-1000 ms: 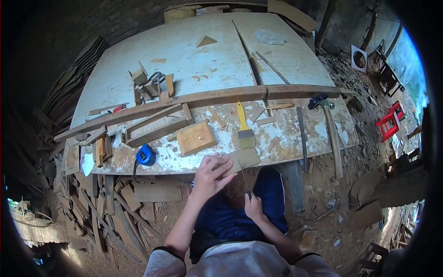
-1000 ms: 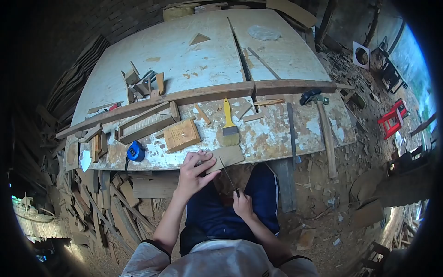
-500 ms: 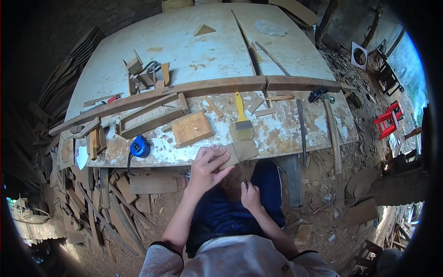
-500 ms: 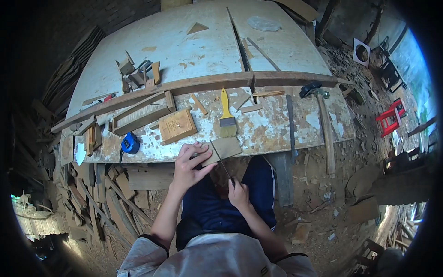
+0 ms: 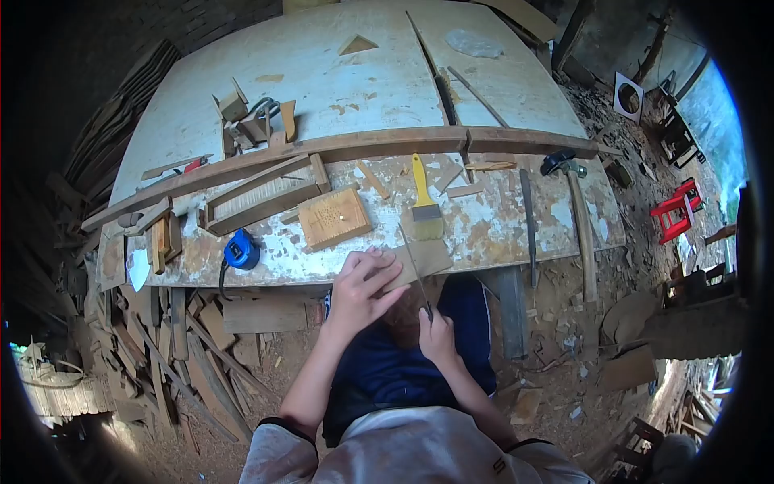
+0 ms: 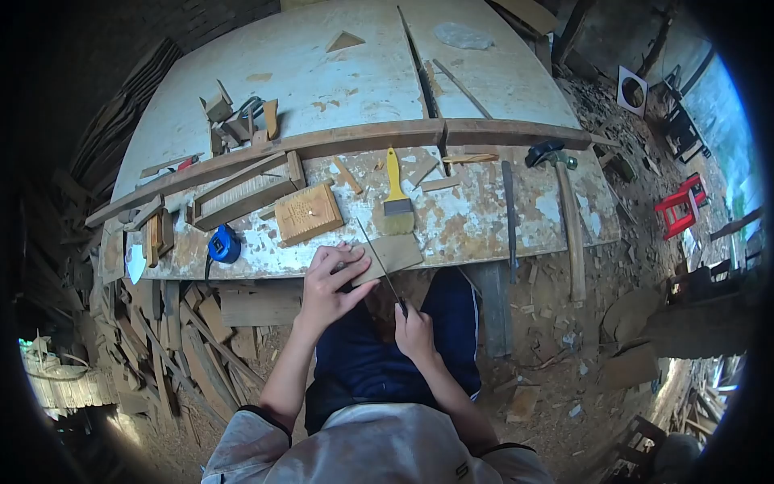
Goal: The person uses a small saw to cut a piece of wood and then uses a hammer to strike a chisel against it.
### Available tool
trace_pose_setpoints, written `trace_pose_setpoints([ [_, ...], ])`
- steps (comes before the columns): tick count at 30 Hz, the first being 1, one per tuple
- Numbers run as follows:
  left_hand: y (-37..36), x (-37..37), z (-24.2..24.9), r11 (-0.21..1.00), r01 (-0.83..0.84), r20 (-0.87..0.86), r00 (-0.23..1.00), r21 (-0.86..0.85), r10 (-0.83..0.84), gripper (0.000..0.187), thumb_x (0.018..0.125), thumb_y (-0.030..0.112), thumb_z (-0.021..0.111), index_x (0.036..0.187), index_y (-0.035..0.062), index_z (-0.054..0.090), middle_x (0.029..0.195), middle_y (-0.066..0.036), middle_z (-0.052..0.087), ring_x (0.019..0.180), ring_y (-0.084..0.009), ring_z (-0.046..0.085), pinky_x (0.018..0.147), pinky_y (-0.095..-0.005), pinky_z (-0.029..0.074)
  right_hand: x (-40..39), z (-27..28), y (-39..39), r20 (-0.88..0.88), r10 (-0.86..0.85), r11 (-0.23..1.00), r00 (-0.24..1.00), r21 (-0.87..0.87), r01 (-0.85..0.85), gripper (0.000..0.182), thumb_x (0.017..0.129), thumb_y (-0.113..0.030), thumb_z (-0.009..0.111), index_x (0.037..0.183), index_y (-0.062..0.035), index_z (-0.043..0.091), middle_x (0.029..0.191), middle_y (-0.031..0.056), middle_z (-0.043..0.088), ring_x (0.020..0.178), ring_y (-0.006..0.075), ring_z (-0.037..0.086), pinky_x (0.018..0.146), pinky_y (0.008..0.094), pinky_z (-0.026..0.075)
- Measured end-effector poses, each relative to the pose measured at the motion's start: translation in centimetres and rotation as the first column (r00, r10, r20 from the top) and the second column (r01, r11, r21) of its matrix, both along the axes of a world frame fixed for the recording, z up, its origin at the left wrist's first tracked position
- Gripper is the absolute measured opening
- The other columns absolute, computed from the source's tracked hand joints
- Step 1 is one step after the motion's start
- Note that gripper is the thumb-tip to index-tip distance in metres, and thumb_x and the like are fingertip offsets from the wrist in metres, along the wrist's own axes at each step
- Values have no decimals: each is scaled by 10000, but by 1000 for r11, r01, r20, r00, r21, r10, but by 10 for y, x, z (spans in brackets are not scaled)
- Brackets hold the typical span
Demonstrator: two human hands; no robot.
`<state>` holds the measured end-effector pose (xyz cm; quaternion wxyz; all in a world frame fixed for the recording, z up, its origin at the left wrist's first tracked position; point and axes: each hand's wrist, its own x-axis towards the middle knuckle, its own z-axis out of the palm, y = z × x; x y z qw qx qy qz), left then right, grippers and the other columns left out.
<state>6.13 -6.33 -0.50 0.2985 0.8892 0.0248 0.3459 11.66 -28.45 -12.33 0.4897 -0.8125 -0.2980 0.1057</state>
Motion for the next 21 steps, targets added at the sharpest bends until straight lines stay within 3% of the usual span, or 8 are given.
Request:
trace_pose_setpoints([
  [2, 1, -1, 3, 1000, 16, -14, 1000, -17, -16, 434, 754, 178, 979, 1149, 42, 863, 1186, -95, 778, 1096, -335, 699, 1044, -453, 618, -12, -64, -14, 74, -38, 999, 997, 23, 36, 236, 1116, -158, 619, 1086, 61, 701, 800, 292, 715, 773, 521, 728, 647, 580, 557],
  [4, 1, 1, 4, 1000, 29, -7, 1000, -13, -29, 429, 756, 172, 976, 1148, 41, 863, 1184, -100, 780, 1093, -332, 701, 1053, -457, 619, -16, -64, -15, 78, -101, 995, 992, 17, 100, 237, 1120, -159, 616, 1075, 59, 698, 813, 288, 716, 790, 526, 718, 656, 579, 552],
  [8, -1, 0, 2, 1000, -16, 10, 1000, -12, 16, 439, 751, 164, 978, 1152, 30, 862, 1190, -107, 782, 1079, -330, 706, 1070, -470, 627, -2, -27, -6, -24, 22, 1000, 999, -12, -22, 272, 1105, -167, 639, 1149, 87, 725, 860, 321, 741, 825, 534, 739, 691, 574, 586],
  [12, 0, 0, 1, 1000, 0, -13, 1000, -28, 0, 467, 723, 176, 1010, 1151, 50, 872, 1167, -89, 796, 1081, -313, 712, 1092, -480, 613, -12, -84, -23, 97, -93, 995, 991, 53, 88, 223, 1113, -151, 618, 1056, 50, 696, 795, 295, 701, 783, 532, 710, 661, 593, 542],
  [16, 0, 0, -1, 1000, -5, 2, 1000, 11, 5, 447, 742, 166, 981, 1156, 40, 865, 1179, -100, 782, 1089, -320, 705, 1069, -466, 620, -2, -18, -5, -22, -18, 999, 1000, 41, 18, 212, 1101, -157, 639, 1043, 37, 700, 794, 317, 697, 780, 544, 712, 651, 607, 550],
  [20, 2, 0, 3, 1000, 8, -8, 1000, 6, -8, 443, 745, 173, 980, 1152, 43, 864, 1179, -93, 783, 1094, -326, 705, 1047, -464, 621, -14, -88, -27, 46, -25, 999, 999, 34, 24, 208, 1111, -149, 625, 1064, 42, 692, 779, 302, 696, 772, 529, 720, 632, 596, 541],
  [21, 2, 1, 3, 1000, 13, -2, 1000, 7, -13, 444, 745, 176, 981, 1153, 44, 864, 1179, -93, 783, 1096, -328, 705, 1042, -464, 620, -11, -80, -23, 36, -25, 999, 999, 43, 23, 210, 1110, -149, 627, 1071, 46, 695, 780, 302, 699, 771, 527, 723, 632, 593, 546],
])
